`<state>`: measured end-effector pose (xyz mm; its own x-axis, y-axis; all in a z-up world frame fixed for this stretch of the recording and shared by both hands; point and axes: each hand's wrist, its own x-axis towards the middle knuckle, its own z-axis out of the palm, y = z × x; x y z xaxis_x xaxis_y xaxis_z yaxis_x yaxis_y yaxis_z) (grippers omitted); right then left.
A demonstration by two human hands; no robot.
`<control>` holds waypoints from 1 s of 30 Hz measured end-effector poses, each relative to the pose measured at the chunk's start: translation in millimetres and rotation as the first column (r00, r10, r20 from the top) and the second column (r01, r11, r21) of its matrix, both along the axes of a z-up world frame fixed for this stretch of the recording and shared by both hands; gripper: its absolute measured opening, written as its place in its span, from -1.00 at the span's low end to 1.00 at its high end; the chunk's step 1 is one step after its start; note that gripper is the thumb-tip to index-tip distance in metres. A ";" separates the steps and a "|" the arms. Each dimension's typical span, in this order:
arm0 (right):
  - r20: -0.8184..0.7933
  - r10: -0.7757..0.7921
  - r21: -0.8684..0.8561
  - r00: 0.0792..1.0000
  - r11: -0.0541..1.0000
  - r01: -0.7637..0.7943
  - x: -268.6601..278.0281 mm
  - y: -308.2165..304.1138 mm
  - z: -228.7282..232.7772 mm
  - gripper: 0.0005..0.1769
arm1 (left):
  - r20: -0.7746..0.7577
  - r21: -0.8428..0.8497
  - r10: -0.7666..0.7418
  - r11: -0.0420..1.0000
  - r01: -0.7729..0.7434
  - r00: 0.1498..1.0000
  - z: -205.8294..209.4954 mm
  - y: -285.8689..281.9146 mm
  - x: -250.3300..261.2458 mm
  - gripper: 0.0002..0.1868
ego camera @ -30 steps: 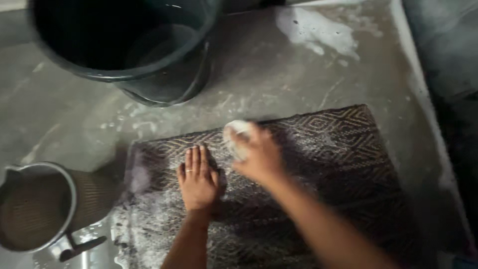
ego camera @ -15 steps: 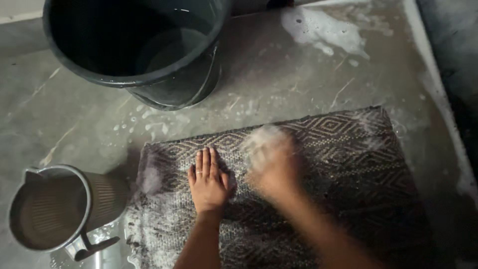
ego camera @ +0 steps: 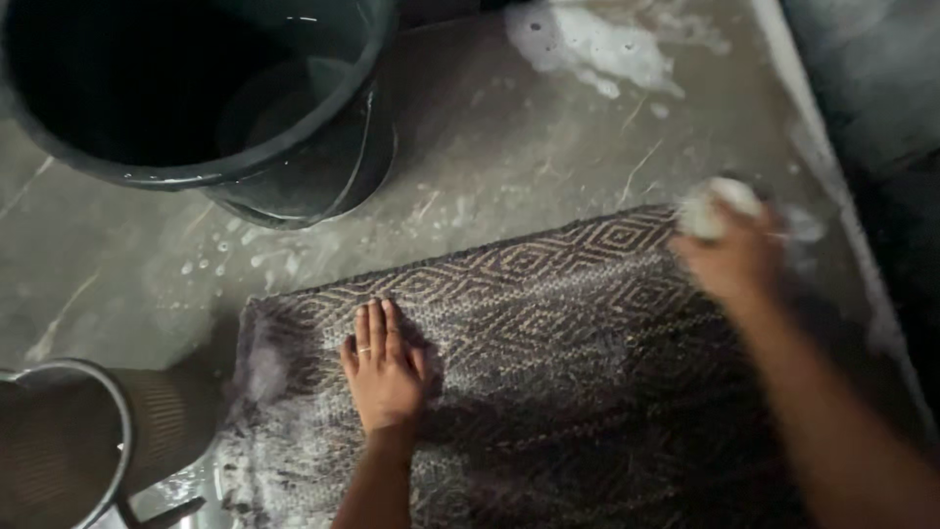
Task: The person pours water from a small plastic jug onto a patterned rug laid on a tiled floor. They then scrub the rug with a white sponge, creating suds, and continue to scrub different sections of the rug.
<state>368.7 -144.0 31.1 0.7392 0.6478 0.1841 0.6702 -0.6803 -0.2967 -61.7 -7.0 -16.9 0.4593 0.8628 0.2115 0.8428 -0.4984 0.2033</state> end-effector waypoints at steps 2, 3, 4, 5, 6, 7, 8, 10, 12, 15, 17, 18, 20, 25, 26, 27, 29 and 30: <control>0.245 0.537 -0.089 0.807 0.842 -0.532 -83.1 49.3 7.0 -0.17 | 0.023 0.004 0.004 1.000 -0.004 1.000 -0.7 6.6 5.0 -0.25; -0.041 0.494 0.052 0.868 0.869 -0.492 -145.6 70.8 10.4 -0.17 | 0.028 0.000 0.002 1.000 -0.002 1.000 -0.2 6.4 3.4 -0.25; -0.330 0.443 0.172 0.834 0.896 -0.409 -207.1 84.9 20.4 -0.15 | 0.034 -0.004 0.001 1.000 0.000 0.999 0.3 6.2 1.4 -0.25; -0.289 0.556 0.118 0.779 0.828 -0.548 -248.9 89.4 35.5 -0.30 | 0.022 -0.001 0.003 1.000 -0.003 1.000 0.9 2.6 -1.9 -0.26; -0.448 0.519 0.090 0.728 0.836 -0.541 -258.5 88.9 48.7 -0.22 | 0.009 0.002 0.006 1.000 -0.006 1.000 1.9 0.3 -5.3 -0.28; -0.582 0.468 0.063 0.666 0.842 -0.536 -260.3 88.1 55.7 -0.12 | 0.008 0.015 0.003 1.000 -0.003 1.000 1.8 4.8 -2.0 -0.29; -0.701 0.404 0.037 0.588 0.844 -0.535 -257.3 88.6 53.6 -0.01 | 0.021 0.018 0.003 1.000 -0.004 1.000 1.9 7.5 1.2 -0.28; -0.700 0.327 0.153 0.635 0.937 -0.314 -173.7 70.0 27.9 -0.32 | 0.030 0.011 0.001 1.000 -0.001 1.000 2.8 4.0 -0.7 -0.25; -0.590 -0.086 -0.188 0.803 0.982 -0.033 -56.9 35.5 -0.4 -0.33 | 0.010 -0.010 0.003 1.000 -0.003 1.000 3.1 0.1 -3.6 -0.23; -0.261 0.019 -0.025 0.965 0.999 -0.026 60.6 -9.8 -14.8 -0.14 | -0.031 -0.016 0.024 1.000 -0.025 0.999 2.7 7.0 1.8 -0.22; -0.050 -0.123 -0.146 0.991 0.983 0.115 62.1 2.2 -12.5 -0.19 | -0.055 -0.019 0.037 0.999 -0.038 0.998 2.7 5.9 4.0 -0.22; -0.050 -0.061 -0.088 0.997 0.995 0.056 36.4 19.6 -11.1 -0.24 | -0.058 -0.016 0.040 0.999 -0.041 0.997 3.6 5.3 4.4 -0.22; -0.060 0.229 0.052 0.972 0.973 -0.226 -59.2 50.5 -5.0 -0.34 | -0.050 -0.015 0.037 0.999 -0.038 0.998 4.6 4.6 4.2 -0.22; -0.012 0.690 0.240 0.724 0.705 -0.667 -275.5 47.2 49.7 -0.15 | 0.021 0.022 0.017 1.000 -0.018 1.000 3.7 4.8 1.9 -0.26; -0.310 0.577 0.206 0.755 0.816 -0.539 -266.1 41.1 45.9 -0.10 | 0.017 0.017 0.012 1.000 -0.013 1.000 3.4 3.4 0.3 -0.25; -0.573 0.409 0.125 0.710 0.900 -0.418 -237.0 29.6 35.2 -0.04 | 0.016 0.014 0.009 1.000 -0.009 1.000 2.9 4.5 0.4 -0.25; -0.540 0.300 -0.020 0.786 0.929 -0.368 -148.5 -4.8 2.3 0.07 | 0.009 0.009 -0.001 1.000 0.001 1.000 2.2 3.4 -0.2 -0.24; 0.211 0.580 -0.187 0.787 0.814 -0.550 -91.6 -22.4 -12.5 0.05 | 0.002 0.007 -0.007 1.000 0.007 1.000 2.1 2.4 -1.0 -0.24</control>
